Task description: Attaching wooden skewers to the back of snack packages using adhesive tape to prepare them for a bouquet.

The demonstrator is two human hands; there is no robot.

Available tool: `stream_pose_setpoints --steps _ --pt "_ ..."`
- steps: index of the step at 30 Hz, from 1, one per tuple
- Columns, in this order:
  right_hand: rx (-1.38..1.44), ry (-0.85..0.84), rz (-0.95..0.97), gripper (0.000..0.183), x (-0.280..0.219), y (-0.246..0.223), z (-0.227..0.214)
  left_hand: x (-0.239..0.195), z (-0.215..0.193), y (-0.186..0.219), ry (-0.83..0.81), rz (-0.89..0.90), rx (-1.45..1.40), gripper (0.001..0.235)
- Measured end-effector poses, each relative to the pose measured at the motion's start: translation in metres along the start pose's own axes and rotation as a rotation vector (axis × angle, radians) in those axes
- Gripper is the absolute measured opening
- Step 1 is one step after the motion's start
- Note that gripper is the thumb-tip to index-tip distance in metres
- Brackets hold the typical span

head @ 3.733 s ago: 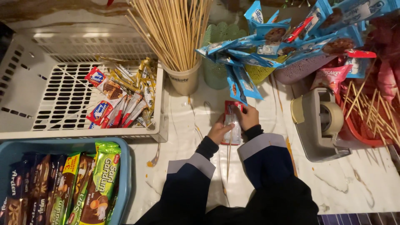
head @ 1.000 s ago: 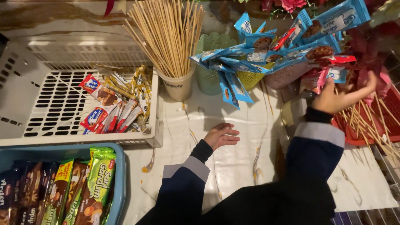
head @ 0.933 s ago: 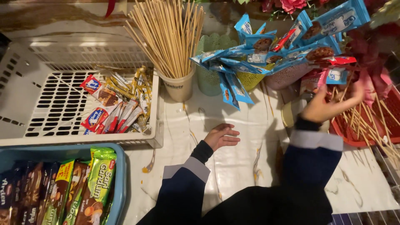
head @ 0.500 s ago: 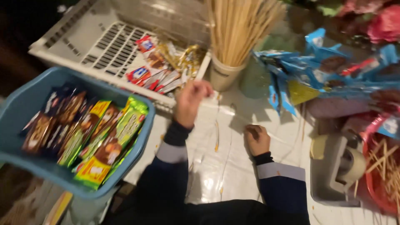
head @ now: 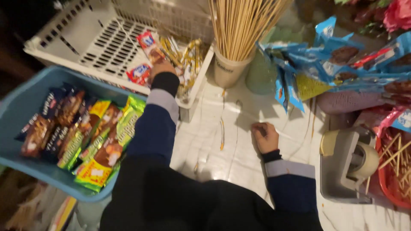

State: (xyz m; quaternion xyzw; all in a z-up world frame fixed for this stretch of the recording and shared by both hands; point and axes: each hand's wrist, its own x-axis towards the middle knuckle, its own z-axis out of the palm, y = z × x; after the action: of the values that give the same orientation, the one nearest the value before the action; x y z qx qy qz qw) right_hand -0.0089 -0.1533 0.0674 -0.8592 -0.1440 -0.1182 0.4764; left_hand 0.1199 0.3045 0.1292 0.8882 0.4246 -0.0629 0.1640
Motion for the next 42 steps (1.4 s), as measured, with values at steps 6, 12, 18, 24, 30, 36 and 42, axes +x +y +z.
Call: stream_pose_setpoints --steps 6,12,18,24,30,36,42 --pt "0.063 -0.028 -0.015 0.014 -0.004 -0.021 -0.008 -0.022 -0.010 -0.012 -0.010 0.040 0.169 0.042" --pt "0.060 -0.025 -0.034 0.014 -0.006 -0.024 -0.009 -0.015 -0.004 -0.009 -0.035 -0.071 0.279 0.047" --pt "0.056 -0.023 -0.043 0.015 -0.004 -0.019 -0.008 -0.023 -0.018 -0.012 -0.070 0.011 0.240 0.050" --pt "0.089 -0.017 0.024 0.015 -0.006 -0.017 -0.006 -0.047 -0.022 -0.010 0.351 0.228 -0.222 0.040" --pt "0.054 -0.042 0.003 0.015 -0.006 -0.021 -0.010 0.024 0.038 -0.010 0.556 0.643 -1.236 0.042" --pt "0.074 -0.040 0.011 0.016 -0.006 -0.022 -0.009 0.006 0.024 -0.012 -0.244 0.726 -1.593 0.024" --pt "0.053 -0.027 -0.003 0.015 -0.005 -0.018 -0.008 -0.062 -0.026 -0.012 -0.420 0.685 -1.504 0.020"
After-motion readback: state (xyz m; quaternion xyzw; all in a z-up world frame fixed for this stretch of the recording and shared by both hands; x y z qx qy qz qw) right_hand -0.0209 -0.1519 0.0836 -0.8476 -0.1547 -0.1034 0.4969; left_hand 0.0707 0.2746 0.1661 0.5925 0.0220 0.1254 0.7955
